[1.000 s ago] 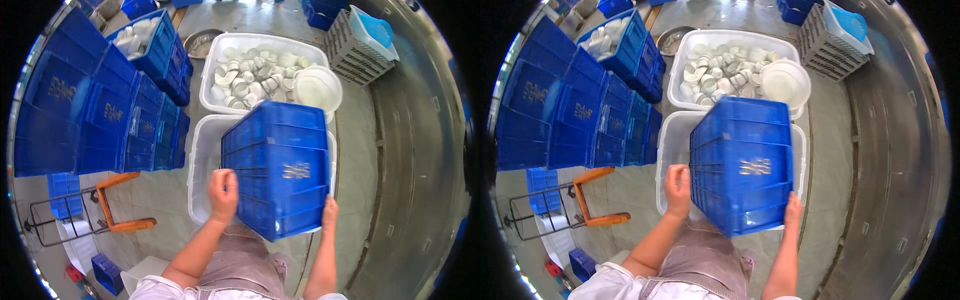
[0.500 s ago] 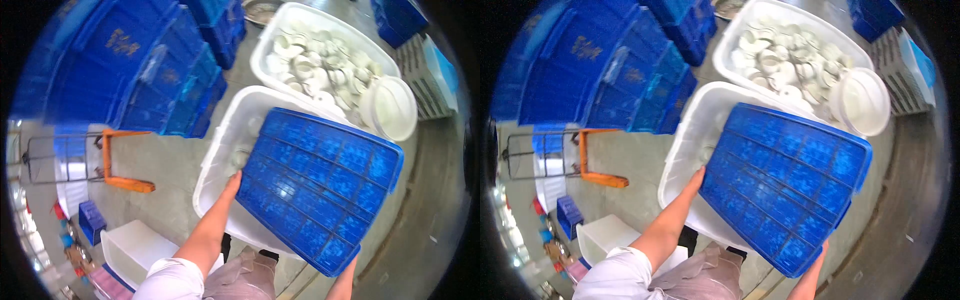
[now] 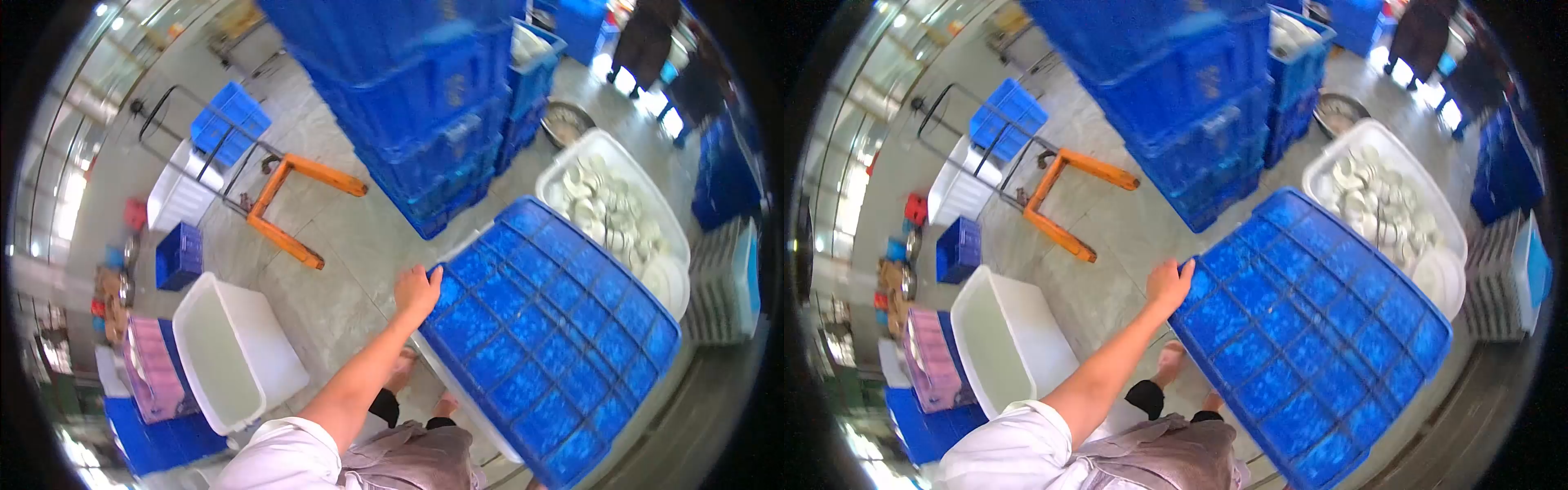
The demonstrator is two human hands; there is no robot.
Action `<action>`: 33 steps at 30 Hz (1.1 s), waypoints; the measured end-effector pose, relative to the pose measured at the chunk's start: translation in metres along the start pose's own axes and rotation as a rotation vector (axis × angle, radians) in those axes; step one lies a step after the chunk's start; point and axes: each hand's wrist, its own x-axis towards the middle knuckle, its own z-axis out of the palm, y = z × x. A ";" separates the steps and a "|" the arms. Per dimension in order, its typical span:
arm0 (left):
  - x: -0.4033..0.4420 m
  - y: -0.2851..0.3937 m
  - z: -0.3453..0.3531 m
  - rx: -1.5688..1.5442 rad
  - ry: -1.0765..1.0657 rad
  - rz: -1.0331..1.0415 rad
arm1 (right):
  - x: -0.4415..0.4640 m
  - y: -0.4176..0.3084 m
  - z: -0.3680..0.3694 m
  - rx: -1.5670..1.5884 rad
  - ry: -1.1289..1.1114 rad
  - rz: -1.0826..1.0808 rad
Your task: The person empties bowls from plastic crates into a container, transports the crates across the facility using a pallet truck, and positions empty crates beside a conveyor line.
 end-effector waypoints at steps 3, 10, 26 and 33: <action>-0.031 -0.059 -0.029 -0.194 -0.039 -0.102 | -0.042 -0.061 0.022 -0.121 -0.006 -0.214; -0.093 -0.258 -0.042 -0.792 0.014 -0.580 | -0.174 -0.193 0.129 -0.254 -0.062 -0.745; 0.101 -0.536 -0.308 -2.259 0.205 -0.616 | -0.457 -0.375 0.540 -0.290 -0.851 -1.499; 0.128 -0.633 -0.287 -2.586 0.775 -0.913 | -0.694 -0.374 0.734 -0.795 -0.911 -2.416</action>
